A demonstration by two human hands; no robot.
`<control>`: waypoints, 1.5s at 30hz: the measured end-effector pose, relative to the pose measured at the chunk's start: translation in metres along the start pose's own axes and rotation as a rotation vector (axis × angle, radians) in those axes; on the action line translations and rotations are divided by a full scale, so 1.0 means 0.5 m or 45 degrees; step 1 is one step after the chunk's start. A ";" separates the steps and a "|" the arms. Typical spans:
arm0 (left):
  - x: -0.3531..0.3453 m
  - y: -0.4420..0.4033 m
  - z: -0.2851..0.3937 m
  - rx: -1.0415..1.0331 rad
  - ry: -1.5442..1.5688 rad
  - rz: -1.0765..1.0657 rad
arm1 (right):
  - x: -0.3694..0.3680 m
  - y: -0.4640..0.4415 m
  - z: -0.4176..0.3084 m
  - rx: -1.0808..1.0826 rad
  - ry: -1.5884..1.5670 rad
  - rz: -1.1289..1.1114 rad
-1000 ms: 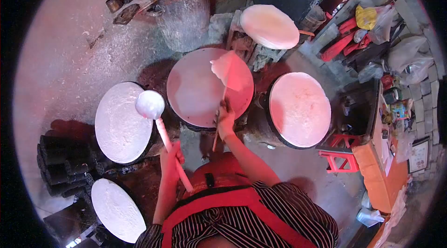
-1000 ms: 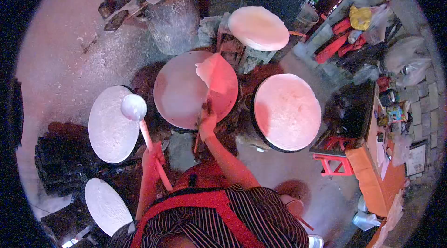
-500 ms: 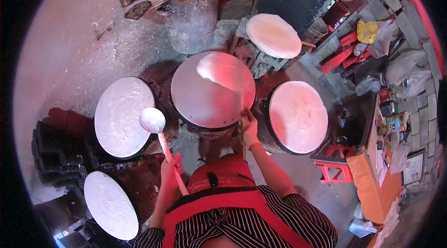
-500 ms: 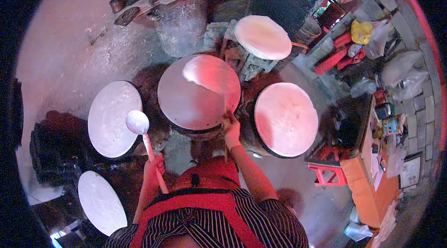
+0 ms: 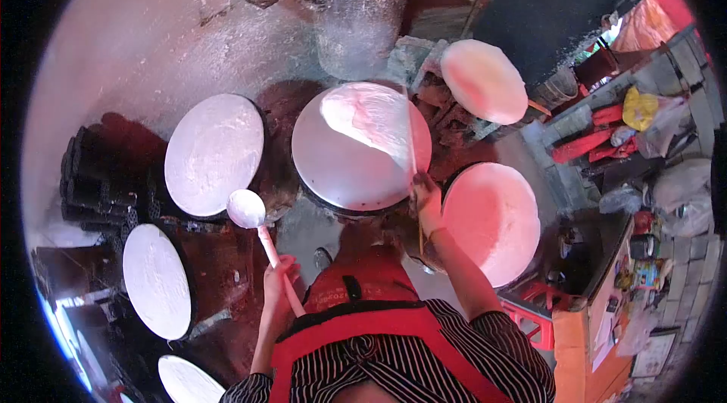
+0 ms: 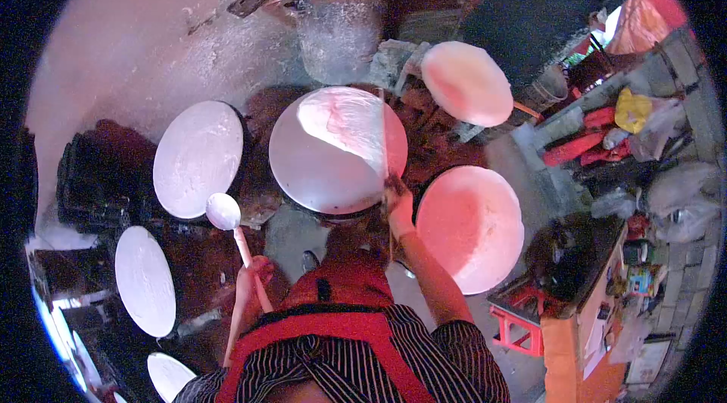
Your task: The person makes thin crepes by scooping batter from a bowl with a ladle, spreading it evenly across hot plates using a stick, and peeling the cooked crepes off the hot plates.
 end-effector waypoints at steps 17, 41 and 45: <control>-0.124 0.084 -0.086 -0.082 0.158 0.160 | 0.059 -0.157 -0.138 -0.164 0.456 -0.573; -0.181 0.181 -0.119 0.115 -0.120 0.008 | 0.203 0.153 -0.043 0.064 0.080 -0.207; -0.109 0.166 -0.083 0.123 -0.211 -0.135 | 0.121 0.176 0.114 0.131 0.137 -0.490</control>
Point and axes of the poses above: each hand's wrist, its own y-axis away from the middle knuckle, its own x-axis out of the back of the hand, z = x × y, the point moved 2 cm from there along -y, towards the middle knuckle, and after that the axes turned 10 degrees about -z, right-handed, at the moved point
